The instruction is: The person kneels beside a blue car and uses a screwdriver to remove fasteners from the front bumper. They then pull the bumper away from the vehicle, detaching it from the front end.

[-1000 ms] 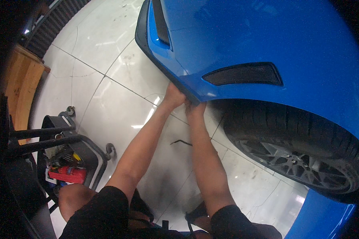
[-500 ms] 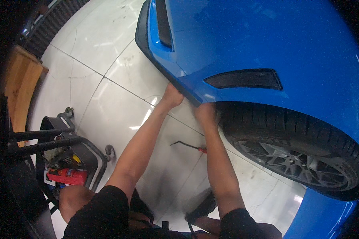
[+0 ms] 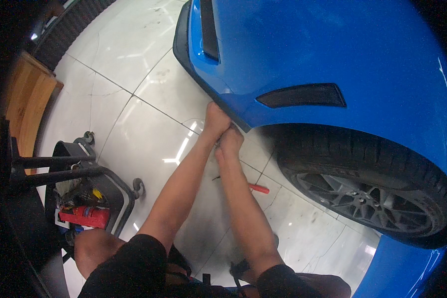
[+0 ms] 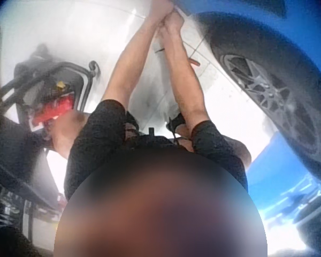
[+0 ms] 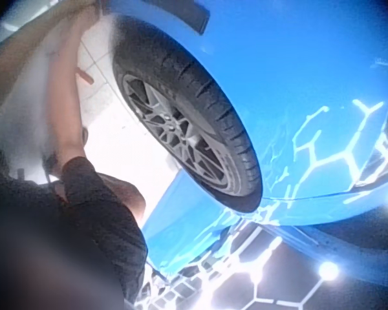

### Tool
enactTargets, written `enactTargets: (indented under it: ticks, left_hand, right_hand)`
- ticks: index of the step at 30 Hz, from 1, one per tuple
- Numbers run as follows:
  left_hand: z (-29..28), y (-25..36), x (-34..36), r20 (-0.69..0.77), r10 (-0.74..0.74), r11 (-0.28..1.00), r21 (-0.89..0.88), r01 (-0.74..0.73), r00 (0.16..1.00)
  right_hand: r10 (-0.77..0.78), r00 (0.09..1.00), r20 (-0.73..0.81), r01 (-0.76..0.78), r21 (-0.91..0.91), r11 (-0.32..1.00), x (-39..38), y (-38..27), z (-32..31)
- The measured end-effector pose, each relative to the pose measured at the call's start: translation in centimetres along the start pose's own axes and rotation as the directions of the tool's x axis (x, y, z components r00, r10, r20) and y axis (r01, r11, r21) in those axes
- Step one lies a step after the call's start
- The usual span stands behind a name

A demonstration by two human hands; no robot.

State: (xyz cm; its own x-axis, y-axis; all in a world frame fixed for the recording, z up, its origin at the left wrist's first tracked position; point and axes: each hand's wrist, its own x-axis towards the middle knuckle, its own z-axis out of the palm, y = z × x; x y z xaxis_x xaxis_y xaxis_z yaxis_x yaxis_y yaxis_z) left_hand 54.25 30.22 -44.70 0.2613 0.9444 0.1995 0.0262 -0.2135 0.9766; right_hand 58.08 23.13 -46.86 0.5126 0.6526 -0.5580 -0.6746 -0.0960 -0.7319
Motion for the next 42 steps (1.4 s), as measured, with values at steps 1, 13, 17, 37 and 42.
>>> enactTargets:
  ticks: [1, 13, 17, 37, 42]
  left_hand:
    - [-0.2, 0.2, 0.3, 0.005, 0.001, 1.000, 0.028, -0.001, 1.000]
    - [-0.2, -0.4, 0.6, -0.009, -0.070, 0.995, 0.067, 0.071, 0.997]
    - [-0.1, 0.5, 0.1, 0.045, -0.104, 0.992, 0.072, 0.100, 0.994]
    - [1.0, -0.7, -0.1, 0.038, 0.123, 0.992, 0.026, -0.124, 0.992]
    - [0.6, -0.3, 0.1, 0.016, 0.185, 0.982, 0.032, -0.185, 0.983]
  right_hand:
    - [0.049, 0.996, 0.071, -0.061, 0.172, 0.983, 0.0, 0.5, 0.3]
    - [-0.059, 0.912, 0.407, -0.072, 0.299, 0.951, 6.1, 3.5, -1.4]
    - [-0.098, 0.930, 0.355, 0.036, 0.177, 0.983, 7.7, 2.3, -2.5]
    - [-0.270, 0.750, 0.604, 0.075, 0.329, 0.941, 11.5, -4.5, -4.7]
    - [-0.304, 0.813, 0.497, 0.195, 0.259, 0.946, 11.6, -6.5, -3.1]
